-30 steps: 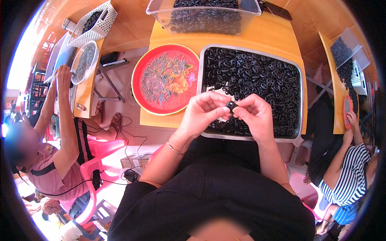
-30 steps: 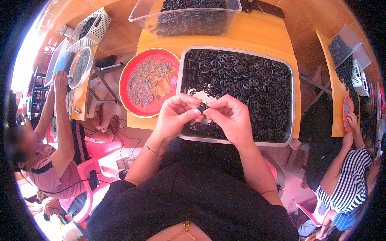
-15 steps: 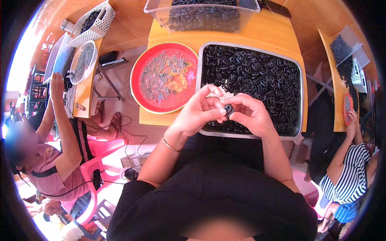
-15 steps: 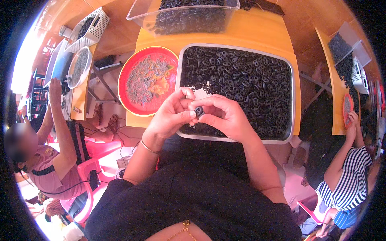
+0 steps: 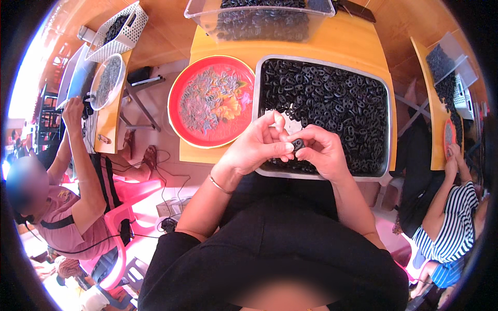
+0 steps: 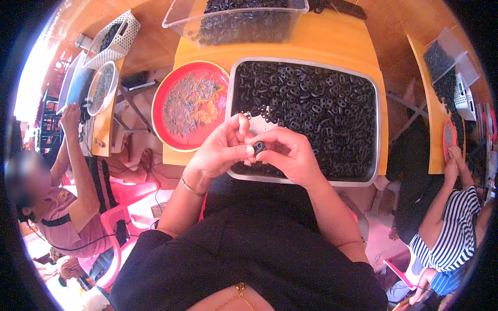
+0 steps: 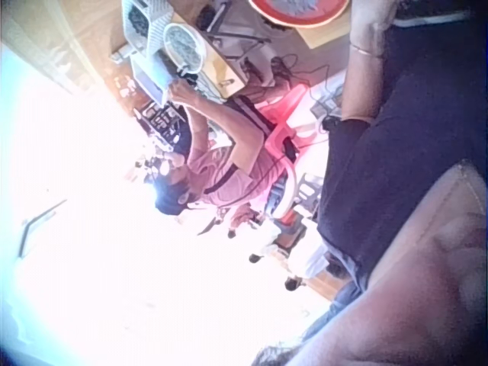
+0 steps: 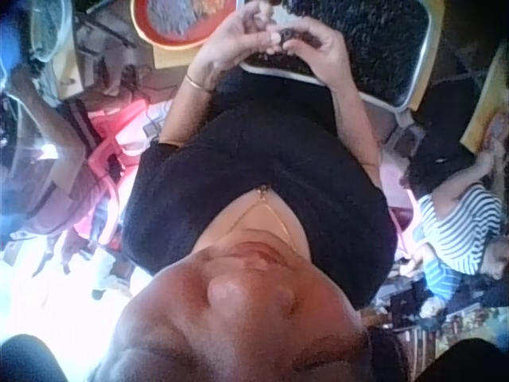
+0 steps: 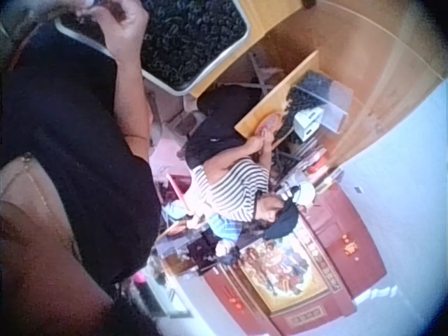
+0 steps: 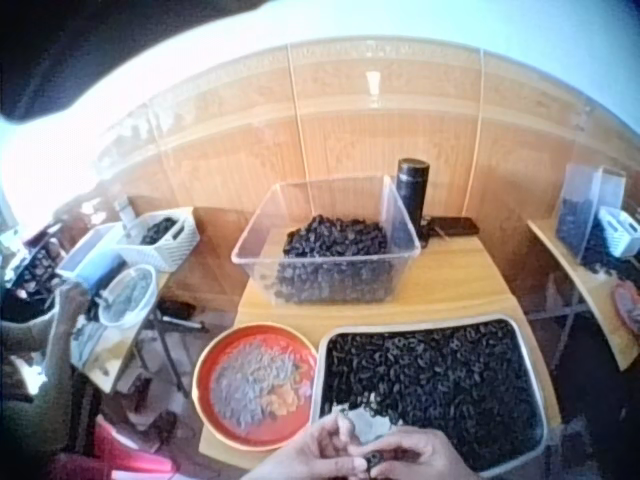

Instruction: The person assembles cord locks by taking parts from trays, inserting the springs and inner pieces into the outer housings by hand, and placing the assembled cord locks into a clear container.

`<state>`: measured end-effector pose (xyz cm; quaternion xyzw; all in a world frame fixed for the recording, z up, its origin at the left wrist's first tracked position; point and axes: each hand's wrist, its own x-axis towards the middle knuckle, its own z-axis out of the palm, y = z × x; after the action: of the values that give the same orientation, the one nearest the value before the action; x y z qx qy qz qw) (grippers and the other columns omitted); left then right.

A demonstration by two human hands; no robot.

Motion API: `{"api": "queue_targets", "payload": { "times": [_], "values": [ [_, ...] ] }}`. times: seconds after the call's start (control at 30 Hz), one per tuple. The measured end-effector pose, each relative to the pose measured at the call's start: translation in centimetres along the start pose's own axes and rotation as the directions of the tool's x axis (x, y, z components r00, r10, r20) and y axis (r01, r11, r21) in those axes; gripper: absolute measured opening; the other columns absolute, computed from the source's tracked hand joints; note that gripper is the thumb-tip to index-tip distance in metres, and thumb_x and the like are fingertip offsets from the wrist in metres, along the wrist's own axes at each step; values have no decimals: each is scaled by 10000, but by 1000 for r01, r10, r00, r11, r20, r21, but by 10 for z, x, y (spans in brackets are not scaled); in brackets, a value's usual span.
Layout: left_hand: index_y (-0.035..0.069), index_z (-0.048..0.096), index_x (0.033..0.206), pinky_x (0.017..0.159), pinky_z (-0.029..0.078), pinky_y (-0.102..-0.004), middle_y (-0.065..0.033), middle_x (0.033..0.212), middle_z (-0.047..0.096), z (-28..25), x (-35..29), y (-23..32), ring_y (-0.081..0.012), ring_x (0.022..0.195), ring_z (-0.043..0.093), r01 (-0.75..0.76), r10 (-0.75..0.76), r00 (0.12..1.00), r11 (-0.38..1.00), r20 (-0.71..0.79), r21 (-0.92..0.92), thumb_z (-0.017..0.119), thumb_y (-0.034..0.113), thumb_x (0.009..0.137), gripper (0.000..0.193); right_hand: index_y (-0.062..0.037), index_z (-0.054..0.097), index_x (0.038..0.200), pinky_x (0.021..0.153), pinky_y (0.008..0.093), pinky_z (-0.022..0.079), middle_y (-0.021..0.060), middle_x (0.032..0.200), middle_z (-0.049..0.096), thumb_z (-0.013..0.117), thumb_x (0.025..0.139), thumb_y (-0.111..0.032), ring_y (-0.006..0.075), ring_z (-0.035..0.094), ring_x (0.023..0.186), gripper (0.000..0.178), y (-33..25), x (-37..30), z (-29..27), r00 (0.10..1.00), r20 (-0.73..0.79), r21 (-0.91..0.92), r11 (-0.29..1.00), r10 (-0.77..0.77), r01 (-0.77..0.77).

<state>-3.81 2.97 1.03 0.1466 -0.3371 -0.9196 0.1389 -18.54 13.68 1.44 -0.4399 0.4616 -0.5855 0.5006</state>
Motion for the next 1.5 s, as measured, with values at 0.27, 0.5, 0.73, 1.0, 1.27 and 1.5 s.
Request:
{"api": "queue_targets", "payload": {
  "times": [0.27, 0.5, 0.73, 1.0, 1.27, 1.5],
  "values": [
    [65, 446, 781, 589, 474, -216, -29, 677, 585, 17, 44, 48, -96, 655, 586, -196, 237, 971, 832, -12, 518, 608, 5, 775, 173, -7, 499, 1125, 673, 207, 439, 29, 865, 566, 609, 781, -30, 84, 547, 765, 362, -8, 5, -2, 968, -250, 175, 983, -6, 52],
    [74, 623, 994, 773, 476, -370, -117, 965, 631, 10, 106, 163, -266, 884, 604, -259, 636, 766, 173, 93, 950, 566, 141, 829, 186, -11, 576, 993, 607, 184, 404, 13, 806, 564, 551, 813, -40, 65, 513, 680, 184, -19, 1, -3, 951, -307, -43, 998, 31, -47],
    [0, 610, 887, 600, 470, -241, -106, 743, 626, -25, 31, 116, -169, 645, 607, -293, 744, 622, -70, 246, 953, 603, 90, 782, 138, -1, 592, 931, 604, 180, 406, 27, 784, 586, 551, 815, -32, 61, 510, 658, 127, -8, -16, -22, 926, -375, -80, 993, 49, -85],
    [37, 610, 846, 666, 454, -361, -117, 766, 568, -71, -36, 76, -292, 742, 560, 36, 433, 893, -345, 125, 938, 606, 40, 701, 145, -4, 588, 937, 603, 183, 407, 20, 766, 575, 550, 827, -53, 57, 503, 654, 126, -6, -12, -24, 929, -369, -94, 993, 35, -74],
    [73, 602, 774, 693, 437, -366, -73, 741, 527, -79, -39, 56, -258, 755, 539, 113, 407, 904, -528, 134, 841, 548, 87, 690, 100, 1, 584, 937, 606, 188, 410, 22, 769, 576, 541, 826, -34, 59, 505, 658, 124, -7, -11, -19, 931, -361, -84, 993, 45, -80],
    [71, 587, 692, 668, 438, -365, -68, 698, 513, -82, -37, 53, -254, 723, 538, 124, 457, 876, -523, 154, 843, 566, 85, 691, 25, 6, 586, 920, 612, 189, 418, 23, 778, 582, 543, 819, -20, 62, 514, 669, 113, -6, -10, -18, 935, -353, -97, 993, 28, -66]
  ]
}}
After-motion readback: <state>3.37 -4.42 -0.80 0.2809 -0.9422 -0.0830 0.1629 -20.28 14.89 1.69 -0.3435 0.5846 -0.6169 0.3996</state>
